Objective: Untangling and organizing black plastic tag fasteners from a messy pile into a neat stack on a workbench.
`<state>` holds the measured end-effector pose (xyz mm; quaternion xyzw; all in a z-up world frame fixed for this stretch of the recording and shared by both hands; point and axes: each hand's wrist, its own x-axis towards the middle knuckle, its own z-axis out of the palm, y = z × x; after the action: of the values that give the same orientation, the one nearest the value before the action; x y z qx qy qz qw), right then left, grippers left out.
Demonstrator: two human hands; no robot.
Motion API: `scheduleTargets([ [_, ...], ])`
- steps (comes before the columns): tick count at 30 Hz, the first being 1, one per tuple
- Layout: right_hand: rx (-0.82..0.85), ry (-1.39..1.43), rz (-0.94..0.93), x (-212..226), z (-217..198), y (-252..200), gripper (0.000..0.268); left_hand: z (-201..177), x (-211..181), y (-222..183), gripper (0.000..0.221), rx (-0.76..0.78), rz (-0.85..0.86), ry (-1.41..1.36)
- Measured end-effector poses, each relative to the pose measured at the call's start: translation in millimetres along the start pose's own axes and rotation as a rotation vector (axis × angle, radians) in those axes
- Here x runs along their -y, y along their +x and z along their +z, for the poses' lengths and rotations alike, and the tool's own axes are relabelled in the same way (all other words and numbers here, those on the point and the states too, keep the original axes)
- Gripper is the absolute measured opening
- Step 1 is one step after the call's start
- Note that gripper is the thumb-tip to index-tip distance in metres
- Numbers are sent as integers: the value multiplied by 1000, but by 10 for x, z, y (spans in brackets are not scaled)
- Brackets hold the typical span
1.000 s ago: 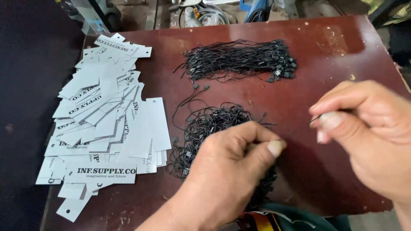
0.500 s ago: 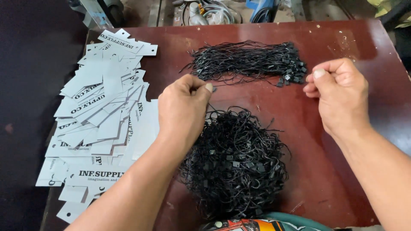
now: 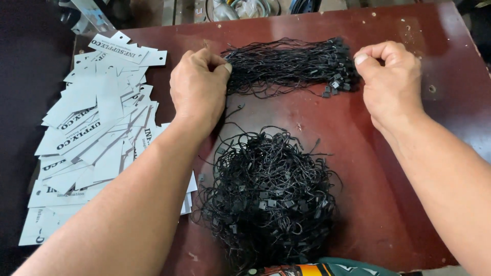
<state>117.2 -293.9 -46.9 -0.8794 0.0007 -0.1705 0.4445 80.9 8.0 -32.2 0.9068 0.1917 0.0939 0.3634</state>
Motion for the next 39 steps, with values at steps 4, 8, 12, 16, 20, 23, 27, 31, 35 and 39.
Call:
scheduleTargets([
  [4, 12, -55, 49, 77, 19, 4, 10, 39, 30, 37, 13, -11, -40, 14],
  [8, 12, -17, 29, 34, 68, 10, 13, 47, 53, 13, 14, -1, -14, 22],
  [12, -25, -91, -11, 2, 87, 23, 13, 92, 135, 17, 14, -16, 40, 50],
  [16, -22, -160, -12, 27, 80, 16, 13, 128, 243, 41, 12, -51, 163, 53],
  [20, -15, -175, -9, 30, 82, 14, 13, 137, 258, 48, 12, -52, 174, 46],
  [23, 0, -145, -14, 67, 59, -7, 19, 130, 252, 38, 13, -51, 171, 52],
  [27, -87, 10, 37, 104, -55, -122, 16, -9, 188, -77, 17, -100, 165, -71],
  [31, -72, 60, 86, 227, -272, -464, 17, -169, 115, -328, 11, -172, 146, -100],
  [35, 126, -50, 206, 572, -473, -997, 19, -273, 11, -799, 7, -226, 240, -37],
  [39, 324, -178, -21, 508, -522, -1383, 13, -321, -186, -1354, 11, -136, 357, -149],
])
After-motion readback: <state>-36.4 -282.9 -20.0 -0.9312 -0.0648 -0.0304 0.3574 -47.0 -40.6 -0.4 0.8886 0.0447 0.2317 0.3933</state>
